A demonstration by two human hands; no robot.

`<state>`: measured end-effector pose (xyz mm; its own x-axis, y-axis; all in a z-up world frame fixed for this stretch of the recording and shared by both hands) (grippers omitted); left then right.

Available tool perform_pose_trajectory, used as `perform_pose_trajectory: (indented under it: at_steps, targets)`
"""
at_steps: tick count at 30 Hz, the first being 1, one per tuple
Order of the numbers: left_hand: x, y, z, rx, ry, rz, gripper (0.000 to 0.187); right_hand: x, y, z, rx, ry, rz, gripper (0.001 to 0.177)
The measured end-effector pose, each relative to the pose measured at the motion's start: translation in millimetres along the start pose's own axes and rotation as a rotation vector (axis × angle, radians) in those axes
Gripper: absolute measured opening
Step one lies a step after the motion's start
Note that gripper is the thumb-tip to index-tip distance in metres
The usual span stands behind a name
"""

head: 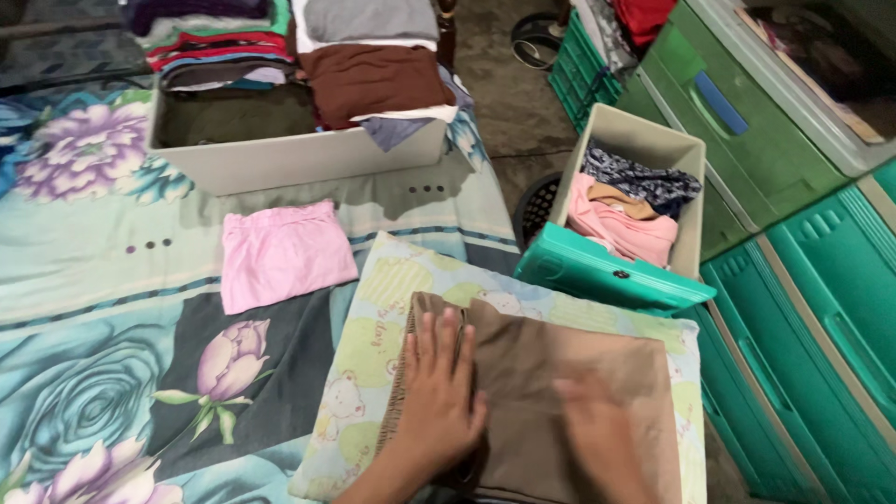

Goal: The person takes various items of clothing from a bed and drawers, folds them by hand, and organizes them into a storage unit.

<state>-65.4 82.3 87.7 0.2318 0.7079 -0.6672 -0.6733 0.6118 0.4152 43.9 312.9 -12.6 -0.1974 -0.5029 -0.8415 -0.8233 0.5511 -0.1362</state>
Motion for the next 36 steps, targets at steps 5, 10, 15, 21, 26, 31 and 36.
perform_pose_trajectory:
  at_steps: [5,10,15,21,26,31,36]
  targets:
    - [64,3,46,0.268,0.036,-0.278,0.07,-79,8,89,0.363,-0.478,-0.025,0.07]
    - [129,17,17,0.152,0.142,-0.707,0.125,-58,-5,92,0.406,0.793,-0.22,0.077]
    - [125,29,1,0.032,0.138,-0.833,0.155,-61,-16,48,0.305,1.134,-0.178,0.081]
    - [72,12,15,0.191,0.239,-0.447,0.078,-18,-8,-66,-0.062,0.64,-0.123,0.084]
    - [-39,-25,-87,-0.691,-0.465,-0.016,0.042,72,-12,-187,-0.22,0.578,-0.502,0.098]
    - [-38,-42,-109,-0.733,-0.454,0.129,0.056,61,-27,-236,-0.621,0.314,-0.189,0.057]
    - [-27,-49,-91,-0.429,-0.062,0.226,0.056,57,-28,-249,-0.84,-0.229,0.213,0.055]
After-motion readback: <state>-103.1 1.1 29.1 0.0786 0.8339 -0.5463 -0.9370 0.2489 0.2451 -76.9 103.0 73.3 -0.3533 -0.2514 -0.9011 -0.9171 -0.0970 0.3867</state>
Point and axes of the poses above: each hand's wrist, its own y-axis towards the middle knuckle, its own x-axis out of the palm, z = x × y, the point moved 10 cm from there along y, towards the middle knuckle, and after that the axes turned 11 degrees about -y, right-handed, at the moved point
